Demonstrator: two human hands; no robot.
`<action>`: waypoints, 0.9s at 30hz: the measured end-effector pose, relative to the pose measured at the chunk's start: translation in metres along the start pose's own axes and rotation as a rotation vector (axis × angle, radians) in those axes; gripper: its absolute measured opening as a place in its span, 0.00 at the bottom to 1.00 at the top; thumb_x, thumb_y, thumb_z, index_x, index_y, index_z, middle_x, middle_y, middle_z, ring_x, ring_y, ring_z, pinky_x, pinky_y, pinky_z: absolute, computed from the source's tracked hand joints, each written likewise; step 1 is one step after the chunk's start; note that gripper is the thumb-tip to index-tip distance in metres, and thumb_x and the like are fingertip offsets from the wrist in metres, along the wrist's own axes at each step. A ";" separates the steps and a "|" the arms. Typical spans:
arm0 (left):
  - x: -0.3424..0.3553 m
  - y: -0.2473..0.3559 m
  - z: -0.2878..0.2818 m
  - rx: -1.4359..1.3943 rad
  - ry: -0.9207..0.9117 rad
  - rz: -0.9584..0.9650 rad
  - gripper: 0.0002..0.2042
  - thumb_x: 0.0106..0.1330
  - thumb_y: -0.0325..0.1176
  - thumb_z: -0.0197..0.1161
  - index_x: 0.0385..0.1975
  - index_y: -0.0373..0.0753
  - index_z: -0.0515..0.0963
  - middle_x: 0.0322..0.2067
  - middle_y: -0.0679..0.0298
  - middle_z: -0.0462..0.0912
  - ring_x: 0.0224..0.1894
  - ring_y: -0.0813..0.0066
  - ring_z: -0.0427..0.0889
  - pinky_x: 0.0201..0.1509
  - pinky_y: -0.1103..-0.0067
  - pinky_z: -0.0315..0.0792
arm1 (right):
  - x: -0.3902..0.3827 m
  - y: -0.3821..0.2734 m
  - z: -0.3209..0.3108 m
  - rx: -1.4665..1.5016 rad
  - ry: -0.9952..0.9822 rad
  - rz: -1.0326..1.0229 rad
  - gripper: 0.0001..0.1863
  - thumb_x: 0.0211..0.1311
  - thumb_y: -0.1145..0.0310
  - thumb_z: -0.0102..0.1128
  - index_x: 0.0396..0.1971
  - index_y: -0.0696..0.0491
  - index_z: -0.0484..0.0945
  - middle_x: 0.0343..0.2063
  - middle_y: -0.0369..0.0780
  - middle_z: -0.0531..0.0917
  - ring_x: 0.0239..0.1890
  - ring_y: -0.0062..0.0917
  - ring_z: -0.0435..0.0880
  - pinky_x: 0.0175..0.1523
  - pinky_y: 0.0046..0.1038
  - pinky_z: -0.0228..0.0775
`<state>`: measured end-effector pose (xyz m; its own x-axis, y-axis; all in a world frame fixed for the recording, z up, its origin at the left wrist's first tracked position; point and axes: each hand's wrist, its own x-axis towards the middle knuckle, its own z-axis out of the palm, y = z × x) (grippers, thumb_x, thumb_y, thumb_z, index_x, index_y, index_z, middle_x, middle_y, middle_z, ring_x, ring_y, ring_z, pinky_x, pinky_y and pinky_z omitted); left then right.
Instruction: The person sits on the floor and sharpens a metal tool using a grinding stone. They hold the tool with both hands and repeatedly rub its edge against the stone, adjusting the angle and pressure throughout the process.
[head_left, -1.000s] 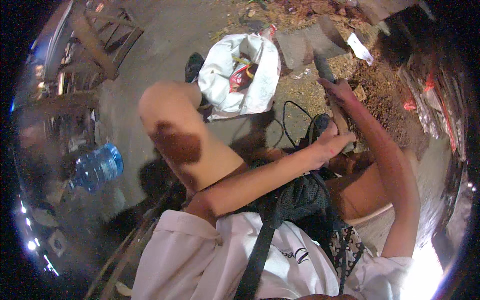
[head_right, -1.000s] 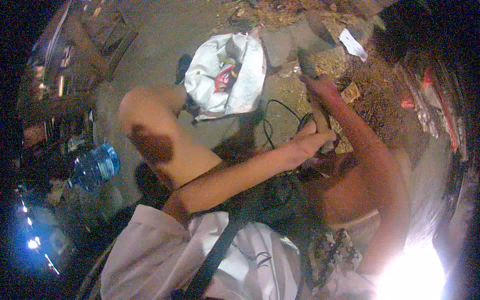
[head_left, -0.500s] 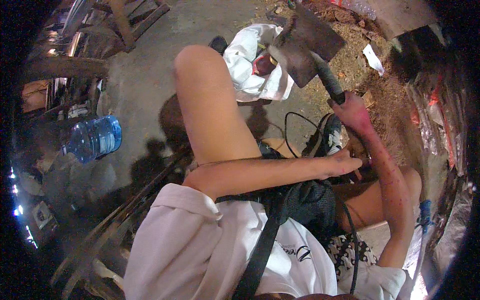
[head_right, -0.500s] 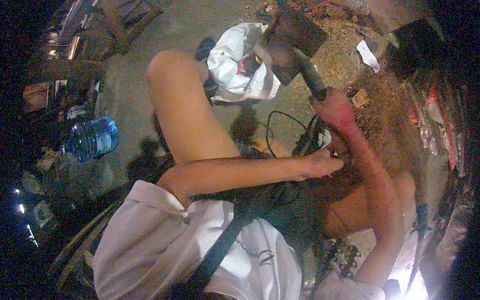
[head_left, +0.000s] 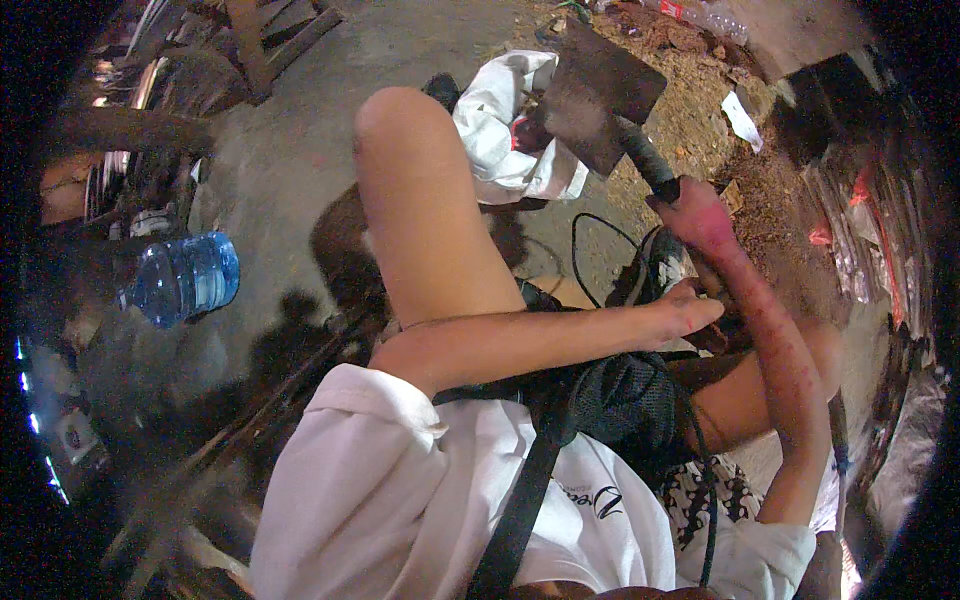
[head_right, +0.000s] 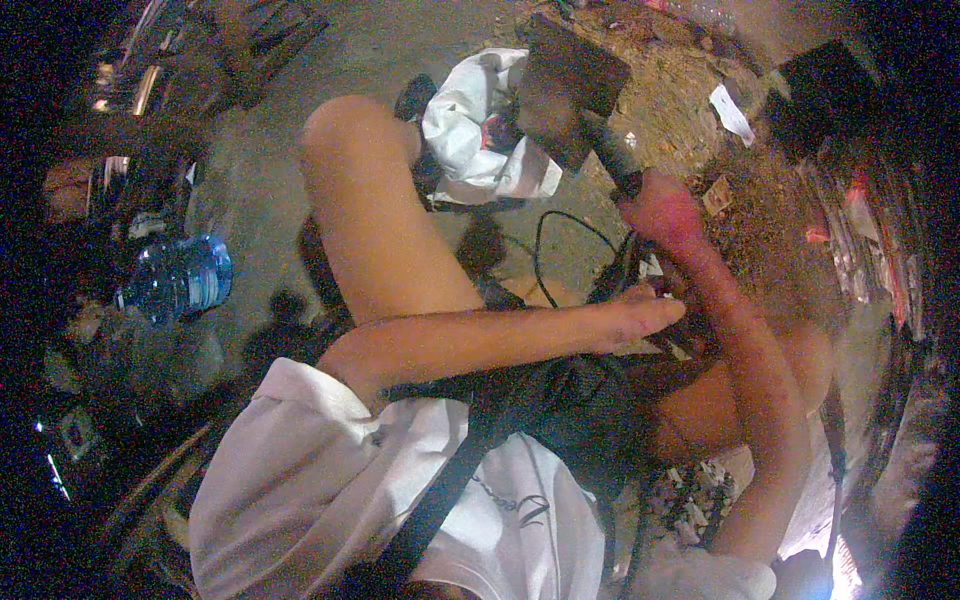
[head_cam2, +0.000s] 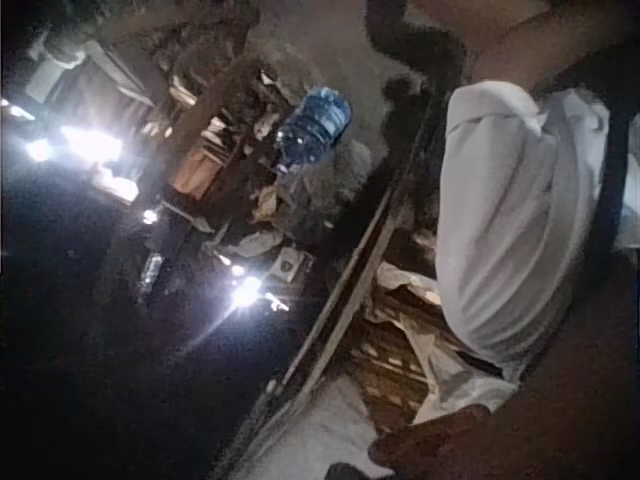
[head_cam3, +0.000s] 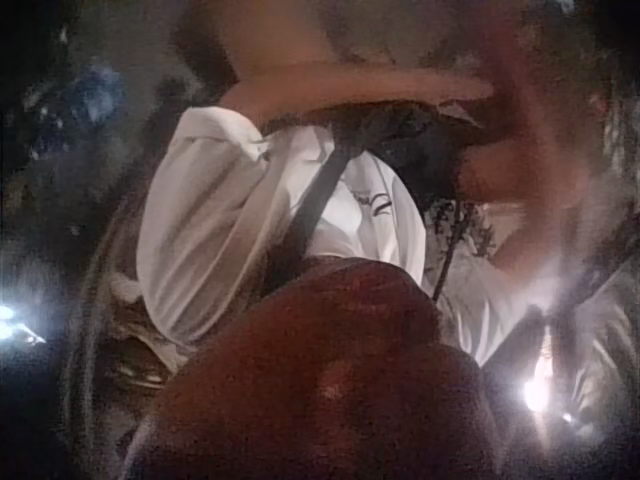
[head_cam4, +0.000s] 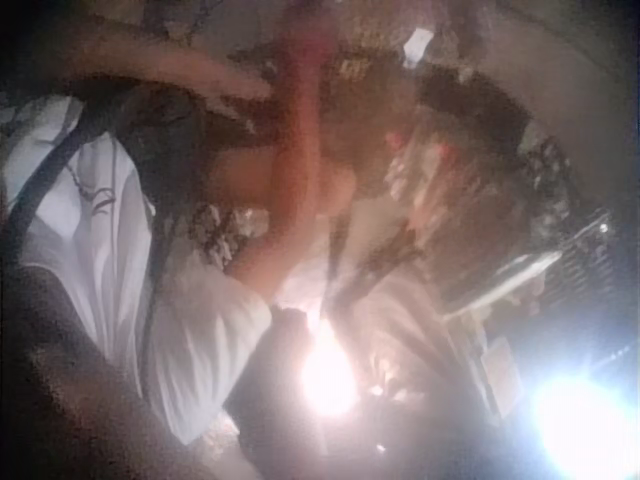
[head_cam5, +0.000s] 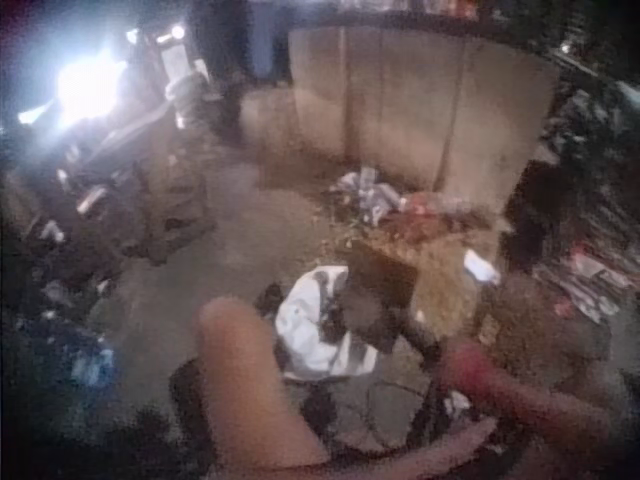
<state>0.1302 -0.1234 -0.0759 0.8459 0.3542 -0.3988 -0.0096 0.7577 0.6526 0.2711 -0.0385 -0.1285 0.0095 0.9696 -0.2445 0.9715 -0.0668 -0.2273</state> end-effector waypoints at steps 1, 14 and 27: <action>-0.005 0.010 0.002 0.066 0.019 -0.047 0.29 0.62 0.53 0.62 0.53 0.35 0.73 0.50 0.55 0.79 0.52 0.65 0.77 0.55 0.70 0.71 | 0.002 0.003 0.000 0.080 -0.064 0.064 0.27 0.53 0.45 0.66 0.27 0.59 0.77 0.22 0.48 0.82 0.28 0.38 0.84 0.36 0.39 0.75; 0.028 0.024 -0.006 -0.007 0.365 -0.015 0.22 0.59 0.50 0.63 0.44 0.38 0.73 0.31 0.64 0.78 0.37 0.75 0.75 0.40 0.77 0.69 | 0.053 0.043 0.024 1.171 -0.177 0.523 0.20 0.56 0.50 0.63 0.24 0.55 0.77 0.19 0.38 0.79 0.19 0.27 0.78 0.25 0.31 0.69; 0.106 0.054 -0.041 -0.488 0.477 -0.066 0.10 0.58 0.33 0.63 0.36 0.44 0.69 0.25 0.67 0.73 0.17 0.79 0.68 0.14 0.81 0.61 | 0.126 0.092 0.055 1.433 -0.129 0.662 0.18 0.58 0.52 0.63 0.26 0.53 0.73 0.17 0.38 0.76 0.17 0.29 0.76 0.25 0.31 0.70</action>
<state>0.1974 -0.0226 -0.1099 0.5266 0.4169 -0.7409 -0.3001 0.9066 0.2969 0.3483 0.0642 -0.2320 0.2312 0.6594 -0.7153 -0.2162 -0.6820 -0.6986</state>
